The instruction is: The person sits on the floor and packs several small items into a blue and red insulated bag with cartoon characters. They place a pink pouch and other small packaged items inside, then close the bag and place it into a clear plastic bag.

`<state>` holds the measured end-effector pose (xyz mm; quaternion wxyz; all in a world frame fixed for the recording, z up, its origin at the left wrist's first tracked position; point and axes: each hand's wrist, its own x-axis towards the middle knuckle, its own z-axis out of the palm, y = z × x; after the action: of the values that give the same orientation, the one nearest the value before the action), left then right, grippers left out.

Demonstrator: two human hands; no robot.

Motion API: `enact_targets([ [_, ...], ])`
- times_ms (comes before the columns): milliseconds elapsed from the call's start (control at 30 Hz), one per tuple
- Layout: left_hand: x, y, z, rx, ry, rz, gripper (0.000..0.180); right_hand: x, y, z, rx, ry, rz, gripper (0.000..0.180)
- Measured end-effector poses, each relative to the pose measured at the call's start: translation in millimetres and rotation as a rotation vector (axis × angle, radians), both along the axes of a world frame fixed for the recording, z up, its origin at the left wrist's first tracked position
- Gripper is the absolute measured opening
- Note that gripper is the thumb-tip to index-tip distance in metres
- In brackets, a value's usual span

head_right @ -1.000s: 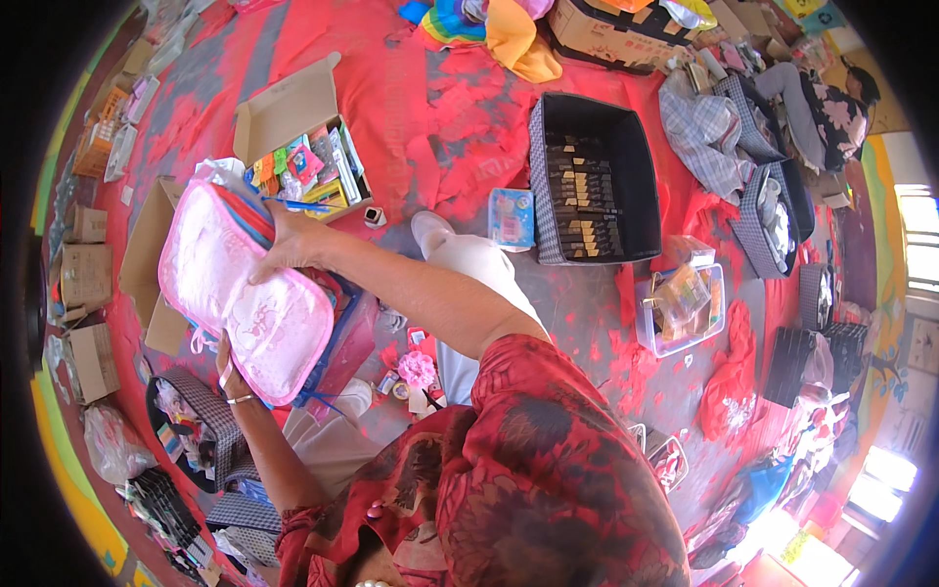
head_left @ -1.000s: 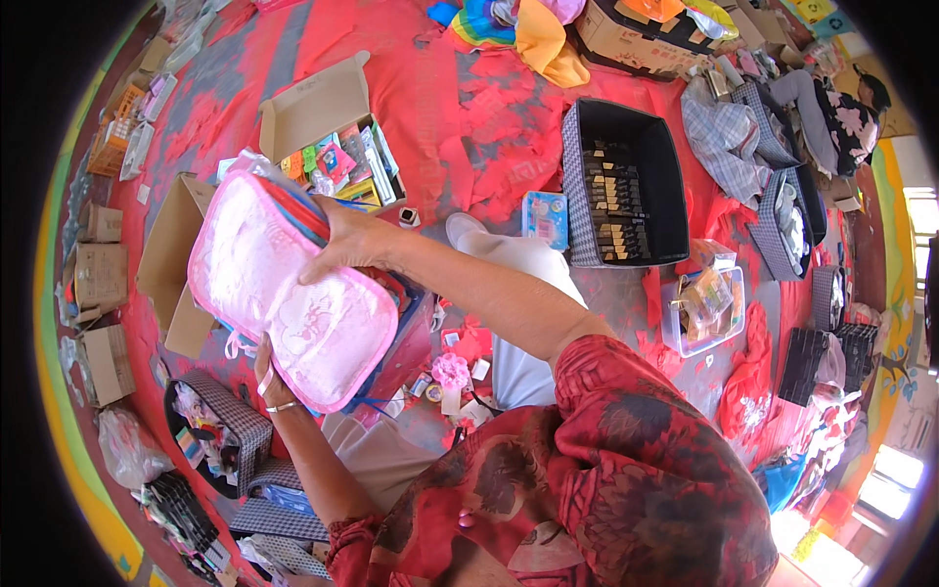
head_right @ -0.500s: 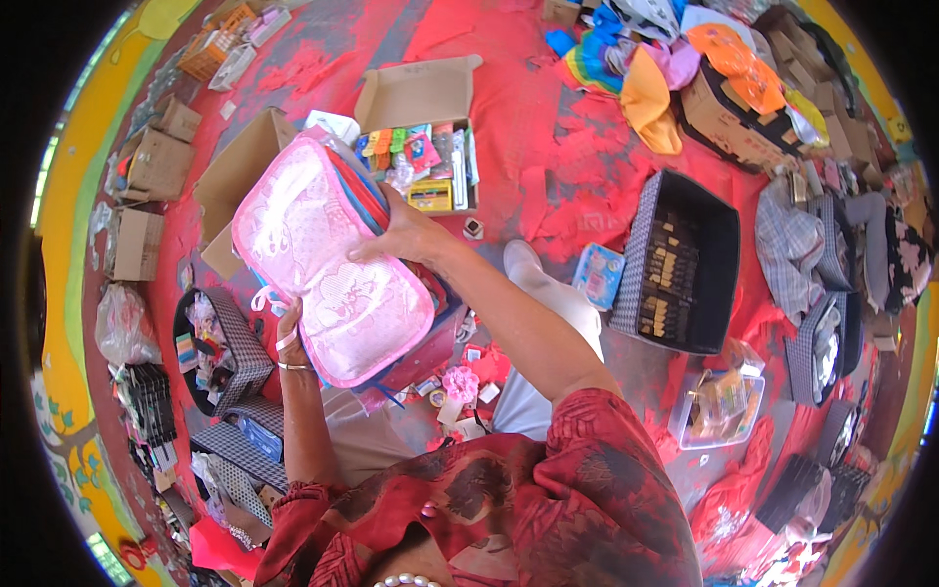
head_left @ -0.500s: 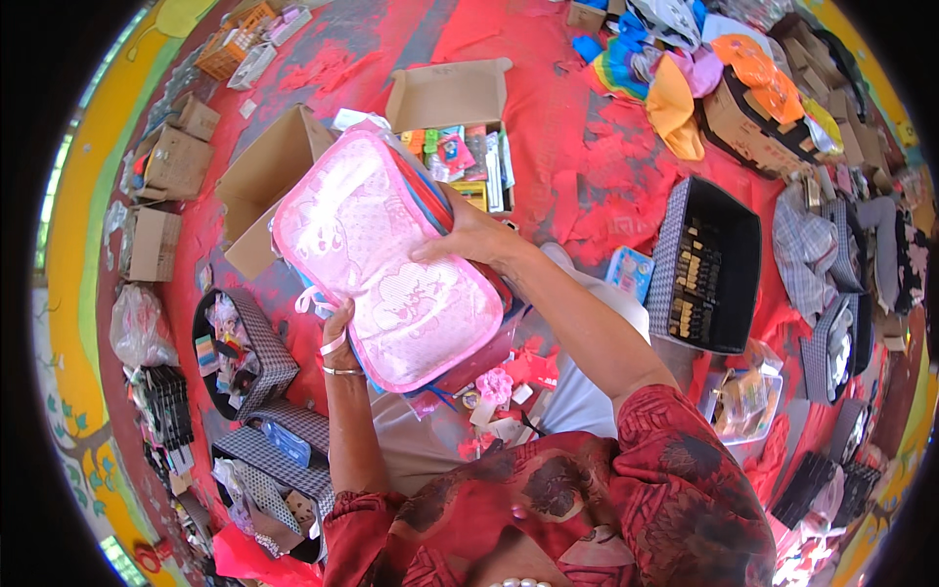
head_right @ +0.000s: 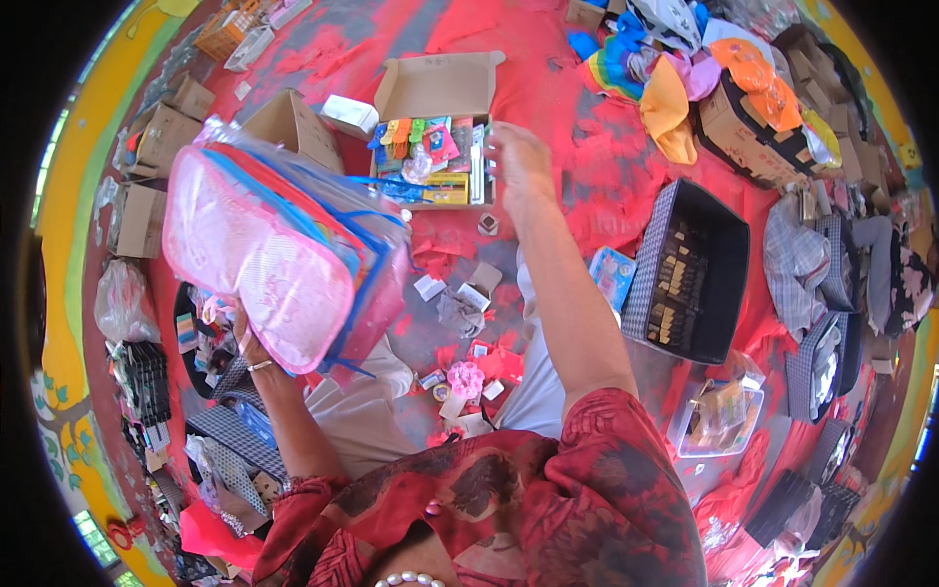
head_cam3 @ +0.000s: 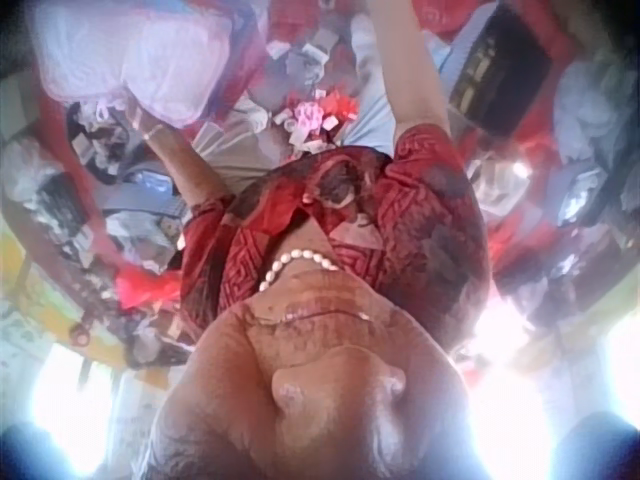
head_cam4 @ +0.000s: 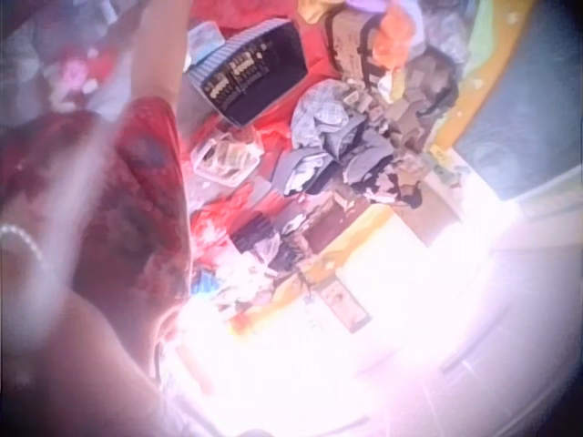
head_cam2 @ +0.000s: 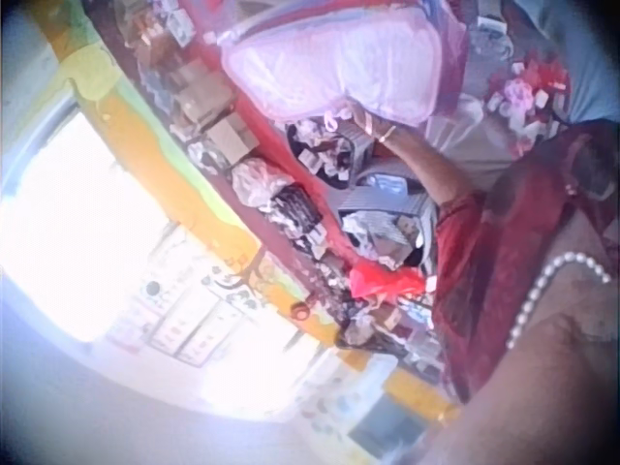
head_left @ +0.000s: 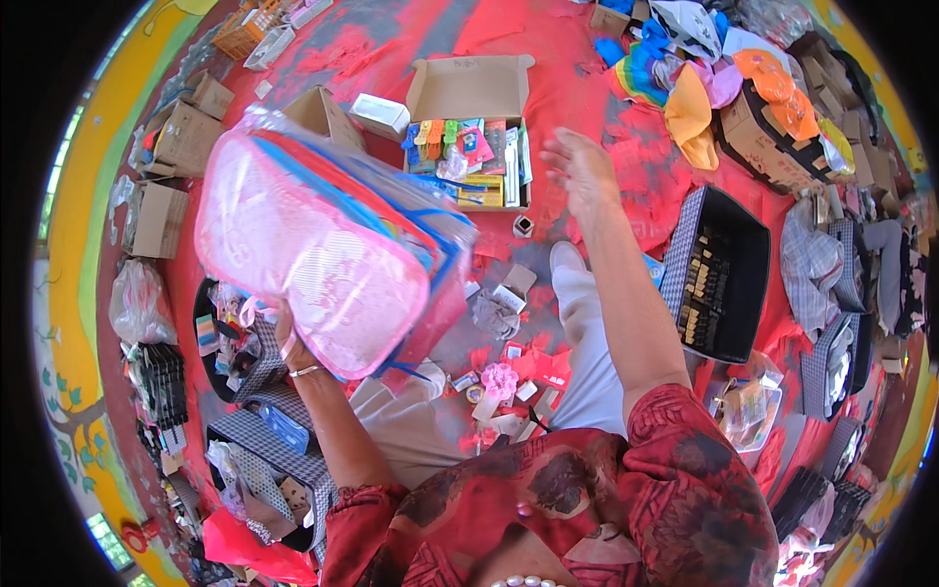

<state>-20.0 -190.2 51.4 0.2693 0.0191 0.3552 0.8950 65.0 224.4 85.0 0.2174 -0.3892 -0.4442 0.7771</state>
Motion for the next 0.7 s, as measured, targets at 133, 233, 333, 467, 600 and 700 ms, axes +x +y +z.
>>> enact_targets([
  [133, -6.8, -14.9, 8.5, -0.033, -0.036, 0.339, 0.048, 5.1, 1.0, -2.6, -0.006, -0.051, 0.020, 0.020],
  [233, -12.1, -23.0, 13.4, 0.149, -0.073, 0.357, 0.047, 0.8, -10.5, -3.5, -0.036, -0.061, 0.133, 0.018],
  [333, -12.4, -25.5, 17.0, 0.185, -0.083, 0.397, 0.047, -1.9, -18.9, -2.1, -0.031, -0.069, 0.212, 0.019],
  [467, -9.8, -22.5, 20.9, 0.215, -0.060, 0.439, 0.046, -2.5, -26.0, -0.1, -0.004, -0.097, 0.269, 0.020],
  [600, -11.4, -20.9, 21.6, 0.182, -0.032, 0.478, 0.043, -2.4, -28.5, 1.0, 0.005, -0.099, 0.302, 0.020],
  [700, -12.3, -23.1, 21.3, 0.209, -0.037, 0.482, 0.043, -2.8, -28.1, 0.1, 0.016, -0.105, 0.314, 0.020],
])
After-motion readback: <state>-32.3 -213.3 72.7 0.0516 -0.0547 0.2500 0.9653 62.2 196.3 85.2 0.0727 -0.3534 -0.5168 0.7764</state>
